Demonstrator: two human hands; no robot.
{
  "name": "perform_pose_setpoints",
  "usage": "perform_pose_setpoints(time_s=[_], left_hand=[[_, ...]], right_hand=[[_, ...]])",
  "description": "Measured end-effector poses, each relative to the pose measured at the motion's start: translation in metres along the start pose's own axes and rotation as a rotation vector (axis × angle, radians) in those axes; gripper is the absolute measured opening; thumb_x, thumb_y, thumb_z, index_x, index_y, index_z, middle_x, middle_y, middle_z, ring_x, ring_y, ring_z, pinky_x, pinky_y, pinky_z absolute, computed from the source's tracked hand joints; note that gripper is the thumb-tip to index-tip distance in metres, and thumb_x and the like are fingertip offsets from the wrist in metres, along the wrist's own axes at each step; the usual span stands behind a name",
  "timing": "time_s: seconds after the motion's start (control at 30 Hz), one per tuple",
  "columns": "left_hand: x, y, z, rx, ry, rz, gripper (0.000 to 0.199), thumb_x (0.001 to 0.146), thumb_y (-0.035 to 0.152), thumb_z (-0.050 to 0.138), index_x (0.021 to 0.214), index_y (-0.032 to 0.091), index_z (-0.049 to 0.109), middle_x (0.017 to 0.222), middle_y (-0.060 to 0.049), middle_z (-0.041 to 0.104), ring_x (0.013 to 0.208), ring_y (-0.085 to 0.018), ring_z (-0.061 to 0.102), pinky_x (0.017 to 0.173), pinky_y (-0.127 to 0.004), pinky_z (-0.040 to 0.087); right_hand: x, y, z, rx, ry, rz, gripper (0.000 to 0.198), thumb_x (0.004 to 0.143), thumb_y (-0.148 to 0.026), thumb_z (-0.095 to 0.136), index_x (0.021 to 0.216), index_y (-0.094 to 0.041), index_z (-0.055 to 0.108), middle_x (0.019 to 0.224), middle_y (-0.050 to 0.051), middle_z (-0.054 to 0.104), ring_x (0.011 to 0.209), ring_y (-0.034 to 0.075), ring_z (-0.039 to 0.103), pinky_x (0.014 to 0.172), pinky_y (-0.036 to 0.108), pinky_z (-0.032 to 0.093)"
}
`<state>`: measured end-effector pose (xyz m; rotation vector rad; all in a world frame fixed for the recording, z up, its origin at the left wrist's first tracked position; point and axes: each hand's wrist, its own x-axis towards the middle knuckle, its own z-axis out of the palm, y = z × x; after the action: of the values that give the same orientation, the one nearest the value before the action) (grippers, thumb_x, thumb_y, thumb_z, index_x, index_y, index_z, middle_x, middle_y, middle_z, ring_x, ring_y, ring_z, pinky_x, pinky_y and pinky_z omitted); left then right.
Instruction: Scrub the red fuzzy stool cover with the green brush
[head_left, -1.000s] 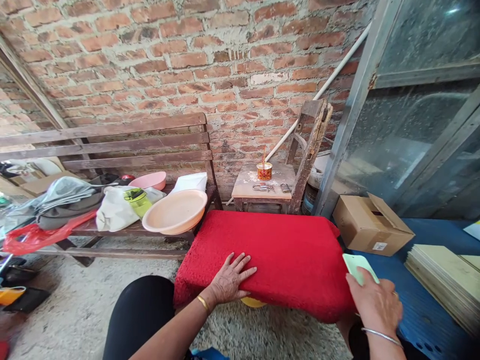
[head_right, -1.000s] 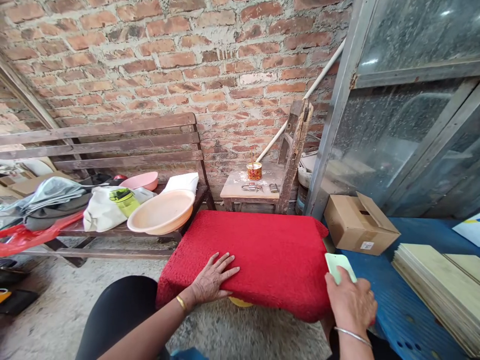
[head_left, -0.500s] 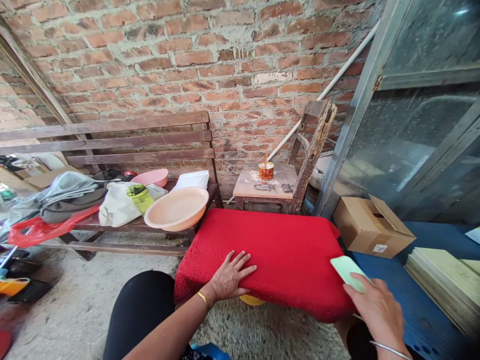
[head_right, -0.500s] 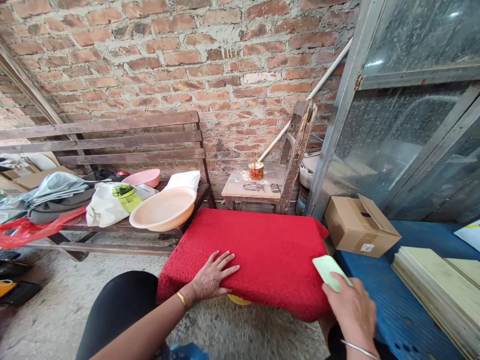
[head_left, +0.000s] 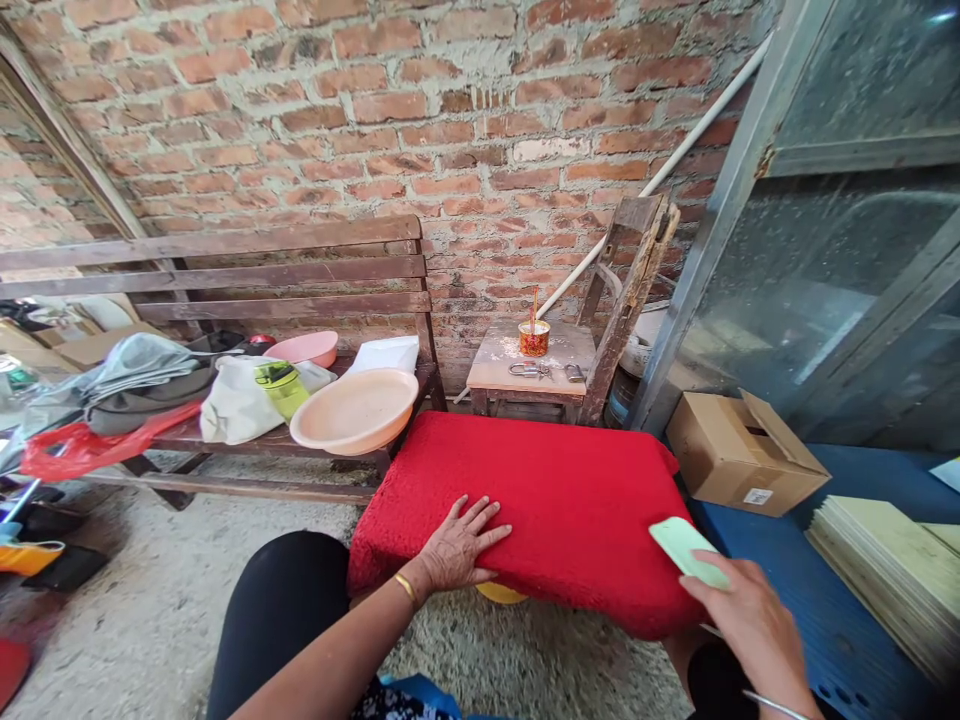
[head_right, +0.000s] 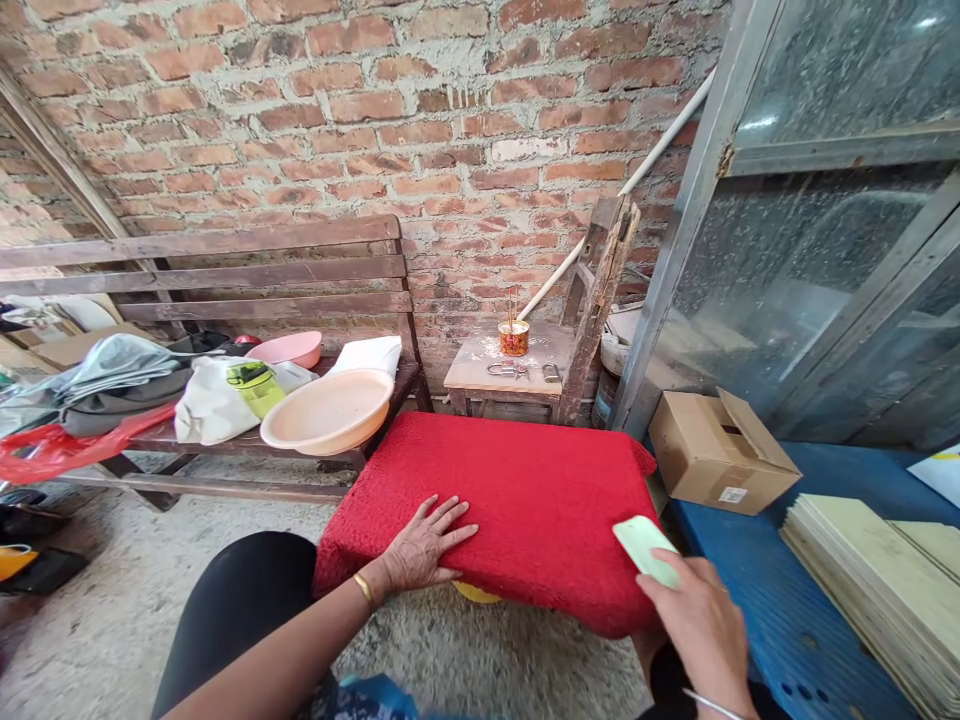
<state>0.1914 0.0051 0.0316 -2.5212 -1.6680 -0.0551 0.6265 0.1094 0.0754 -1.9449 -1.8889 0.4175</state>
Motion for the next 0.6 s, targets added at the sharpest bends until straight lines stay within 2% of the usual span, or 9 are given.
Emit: perform_pose_setpoints(time_s=[0.07,0.13,0.2,0.27,0.33,0.4,0.5,0.6], left_hand=[[0.000,0.000,0.001,-0.004,0.001,-0.001,0.083,0.078,0.062,0.067,0.151,0.039,0.035,0.159,-0.007,0.034,0.145,-0.032,0.030,0.118,-0.055,0.017],[0.000,0.000,0.001,-0.007,-0.001,-0.001,0.084,0.078,0.062,0.068,0.152,0.039,0.035,0.159,-0.007,0.034,0.145,-0.033,0.030,0.118,-0.056,0.017],[0.000,0.000,0.001,-0.005,-0.002,0.001,0.085,0.077,0.061,0.069,0.152,0.038,0.035,0.159,-0.008,0.034,0.145,-0.033,0.030,0.117,-0.057,0.017],[-0.001,0.000,0.000,0.002,0.004,-0.001,0.085,0.077,0.061,0.070,0.151,0.038,0.035,0.159,-0.008,0.035,0.145,-0.033,0.030,0.117,-0.057,0.017],[-0.001,0.000,-0.001,0.009,0.014,0.000,0.084,0.078,0.061,0.069,0.151,0.038,0.036,0.159,-0.008,0.035,0.145,-0.032,0.031,0.118,-0.056,0.017],[-0.001,0.000,-0.001,0.012,0.015,0.001,0.083,0.078,0.061,0.068,0.151,0.038,0.035,0.159,-0.007,0.035,0.145,-0.032,0.030,0.118,-0.055,0.016],[-0.001,0.000,-0.002,0.007,0.003,0.002,0.083,0.079,0.062,0.067,0.151,0.038,0.035,0.159,-0.007,0.035,0.145,-0.032,0.030,0.118,-0.055,0.016],[0.000,0.000,-0.002,-0.004,0.000,0.005,0.082,0.079,0.062,0.066,0.151,0.038,0.035,0.159,-0.008,0.035,0.145,-0.032,0.029,0.118,-0.055,0.016]], right_hand=[[0.004,0.021,-0.015,-0.055,0.068,0.153,0.052,0.072,-0.062,0.048,0.105,-0.031,0.073,0.099,0.009,0.060,0.079,0.030,0.062,0.078,0.047,0.049],[0.004,0.023,-0.017,0.016,0.101,0.187,0.053,0.071,-0.064,0.050,0.104,-0.030,0.074,0.101,0.010,0.059,0.083,0.031,0.061,0.083,0.048,0.048],[0.000,0.005,-0.005,0.177,0.063,0.089,0.050,0.067,-0.062,0.055,0.097,-0.027,0.074,0.103,0.009,0.059,0.093,0.030,0.062,0.090,0.045,0.047],[-0.006,-0.023,0.011,0.284,-0.032,-0.061,0.045,0.063,-0.057,0.058,0.093,-0.027,0.074,0.103,0.007,0.059,0.099,0.028,0.061,0.094,0.041,0.046],[-0.010,-0.046,0.023,0.293,-0.140,-0.155,0.041,0.061,-0.052,0.059,0.091,-0.029,0.074,0.100,0.004,0.060,0.097,0.026,0.062,0.090,0.039,0.046],[-0.010,-0.049,0.025,0.256,-0.205,-0.169,0.041,0.061,-0.050,0.058,0.093,-0.030,0.074,0.099,0.002,0.061,0.095,0.025,0.063,0.086,0.038,0.047],[-0.004,-0.016,0.008,0.148,-0.168,-0.050,0.045,0.062,-0.053,0.057,0.097,-0.032,0.074,0.102,0.003,0.061,0.093,0.026,0.064,0.084,0.040,0.047],[0.002,0.026,-0.014,-0.020,-0.014,0.126,0.049,0.070,-0.060,0.051,0.103,-0.033,0.073,0.100,0.007,0.061,0.082,0.028,0.063,0.076,0.044,0.048]])
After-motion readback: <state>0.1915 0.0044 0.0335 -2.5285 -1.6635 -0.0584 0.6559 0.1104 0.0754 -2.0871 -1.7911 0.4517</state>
